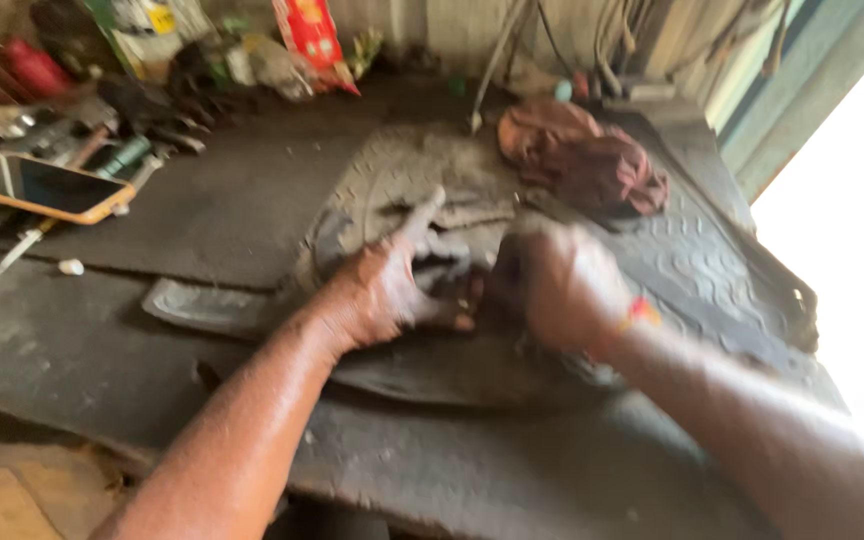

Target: The person cleans a brake pad assembly using a metal file and a cloth. They file the surface of the pad to remove debris, then wipe it with a rag to remove dust. The person repeats this process on different sections of the pad, occasionally flipping it over to access the other side.

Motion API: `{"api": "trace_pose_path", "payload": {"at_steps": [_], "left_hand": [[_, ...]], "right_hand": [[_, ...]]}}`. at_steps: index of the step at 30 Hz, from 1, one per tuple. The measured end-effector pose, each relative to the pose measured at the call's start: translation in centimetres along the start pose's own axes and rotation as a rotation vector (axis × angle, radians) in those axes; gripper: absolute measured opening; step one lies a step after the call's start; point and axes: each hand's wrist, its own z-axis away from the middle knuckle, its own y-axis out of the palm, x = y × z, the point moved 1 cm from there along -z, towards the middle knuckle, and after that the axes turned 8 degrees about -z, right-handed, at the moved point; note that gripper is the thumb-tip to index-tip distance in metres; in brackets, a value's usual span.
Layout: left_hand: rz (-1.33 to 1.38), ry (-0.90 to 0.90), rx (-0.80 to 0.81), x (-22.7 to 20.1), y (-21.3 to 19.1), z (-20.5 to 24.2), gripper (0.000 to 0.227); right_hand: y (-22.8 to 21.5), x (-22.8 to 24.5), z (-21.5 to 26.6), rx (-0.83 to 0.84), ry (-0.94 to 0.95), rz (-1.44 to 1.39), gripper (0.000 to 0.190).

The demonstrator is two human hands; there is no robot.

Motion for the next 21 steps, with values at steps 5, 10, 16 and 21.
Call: {"api": "trace_pose_path", "payload": {"at_steps": [5,10,16,21], "left_hand": [[0.115,0.097,0.008,0.4,0.3,0.6,0.132],[0.433,0.071,-0.03,1.7,-2.3,0.4,0.101],[-0.095,-0.005,-0.323,1.2,-3.3,0.5,0.074],[-0.079,-0.03,-0.092,-0.4,-2.4,0.5,0.089]], "right_hand": [[-0.5,-1.5,-0.9,-0.098,-0.011,-0.181,0.031],[-4.0,-3.5,-1.6,-0.29,0.041,-0.954,0.025],[-4.9,-2.9,-1.4,-0.319,0.238,-0.64,0.031],[-4.5,-2.8,-1.3,-0.383,-0.24,-0.228,0.028]]}}
